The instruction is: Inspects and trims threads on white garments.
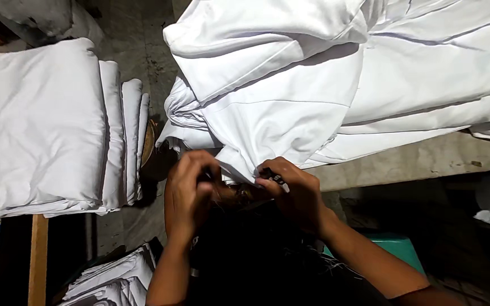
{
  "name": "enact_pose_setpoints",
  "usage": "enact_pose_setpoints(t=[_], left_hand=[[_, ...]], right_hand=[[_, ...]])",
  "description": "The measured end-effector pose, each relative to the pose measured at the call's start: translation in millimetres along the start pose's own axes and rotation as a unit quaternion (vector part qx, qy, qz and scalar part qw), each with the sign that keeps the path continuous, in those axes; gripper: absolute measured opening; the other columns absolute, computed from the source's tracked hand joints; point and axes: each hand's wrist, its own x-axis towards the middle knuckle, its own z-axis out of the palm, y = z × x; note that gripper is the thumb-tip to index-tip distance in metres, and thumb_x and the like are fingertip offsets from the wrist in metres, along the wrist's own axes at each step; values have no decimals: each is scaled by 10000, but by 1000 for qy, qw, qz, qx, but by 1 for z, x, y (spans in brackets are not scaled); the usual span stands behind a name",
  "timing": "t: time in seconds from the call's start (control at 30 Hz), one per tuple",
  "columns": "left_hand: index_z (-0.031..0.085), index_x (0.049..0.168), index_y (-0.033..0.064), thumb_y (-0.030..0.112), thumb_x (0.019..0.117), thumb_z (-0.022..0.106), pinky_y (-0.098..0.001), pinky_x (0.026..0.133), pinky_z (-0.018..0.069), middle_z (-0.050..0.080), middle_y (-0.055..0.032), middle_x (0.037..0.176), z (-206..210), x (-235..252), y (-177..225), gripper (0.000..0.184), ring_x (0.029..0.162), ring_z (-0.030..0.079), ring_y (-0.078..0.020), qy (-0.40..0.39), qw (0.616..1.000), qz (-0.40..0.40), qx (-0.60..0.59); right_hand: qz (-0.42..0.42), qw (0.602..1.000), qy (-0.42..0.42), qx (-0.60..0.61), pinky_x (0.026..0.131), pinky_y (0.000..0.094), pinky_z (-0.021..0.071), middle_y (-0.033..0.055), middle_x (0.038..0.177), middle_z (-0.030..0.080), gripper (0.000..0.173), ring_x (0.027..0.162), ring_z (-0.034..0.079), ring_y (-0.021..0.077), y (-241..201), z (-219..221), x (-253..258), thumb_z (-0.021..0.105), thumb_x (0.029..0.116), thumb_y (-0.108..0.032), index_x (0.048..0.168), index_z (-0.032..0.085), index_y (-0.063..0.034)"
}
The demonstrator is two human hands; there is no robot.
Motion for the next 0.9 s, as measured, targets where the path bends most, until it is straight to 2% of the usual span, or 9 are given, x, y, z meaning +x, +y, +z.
enact_pose_setpoints(t=[0.07,0.17,0.23,0.3,0.4,0.5,0.67,0.77,0.9], left_hand=[[606,1318,18,587,1037,327,-347,798,543,684,-83,1059,-1,31,0,693,904,646,-120,-122,991,-36,36],[653,1274,47,632,1031,299,-237,807,542,712,17,1101,5,82,12,725,916,643,-7,-204,966,24,-157],[614,1281,76,640,1035,210,-289,959,532,687,56,1238,4,118,2,736,1118,642,-41,-77,937,10,-339],[304,1506,71,447,1092,79,-388,1050,481,537,-54,1435,3,150,-19,603,1283,566,-169,53,910,-78,-403],[72,1605,97,251,1127,222,-317,1057,486,441,-111,1512,10,161,-39,524,1288,568,-155,121,910,-154,-366],[358,1477,-100,126,1026,490,-301,992,515,550,-197,1354,17,124,-30,521,1183,601,-161,102,981,-50,-156],[629,1184,-60,111,998,579,-264,892,542,644,-122,1114,28,55,-32,257,1007,641,-111,114,993,21,-9],[521,1364,-81,276,882,729,-474,1051,435,521,-286,1359,18,62,-52,635,1262,518,-355,165,975,-70,128],[454,1422,-84,221,819,826,-658,990,435,508,-364,1340,-5,120,-64,771,1204,542,-506,98,957,-230,144]], right_hand=[[-24,999,10,47,825,126,511,103,916,632,256,876,629,41,-6,-2,-1,517,1078,-238,1067,571,12],[-55,996,23,74,866,134,503,103,957,587,215,915,615,54,-6,2,-3,497,1091,-233,1125,485,-22],[-51,997,18,46,834,135,498,107,921,583,241,877,608,69,0,1,-9,520,1081,-263,1084,504,-22],[0,1000,1,-31,729,229,531,123,868,664,406,784,642,141,9,4,-17,572,1030,-417,989,622,-16],[72,989,-31,-122,623,424,556,200,921,695,449,727,682,297,31,13,-24,690,910,-401,1011,703,37],[87,982,23,-168,539,418,538,202,893,670,324,648,656,292,44,9,-19,732,871,-238,1014,689,49],[44,973,103,-200,476,334,428,192,862,620,242,582,552,232,54,-19,2,659,922,-165,1017,677,57],[38,973,144,-178,547,227,431,178,868,607,231,634,526,150,60,-40,11,660,926,-148,1004,656,70],[23,967,202,-155,615,102,395,149,843,572,244,690,491,36,63,-62,34,614,951,-131,961,638,111]])
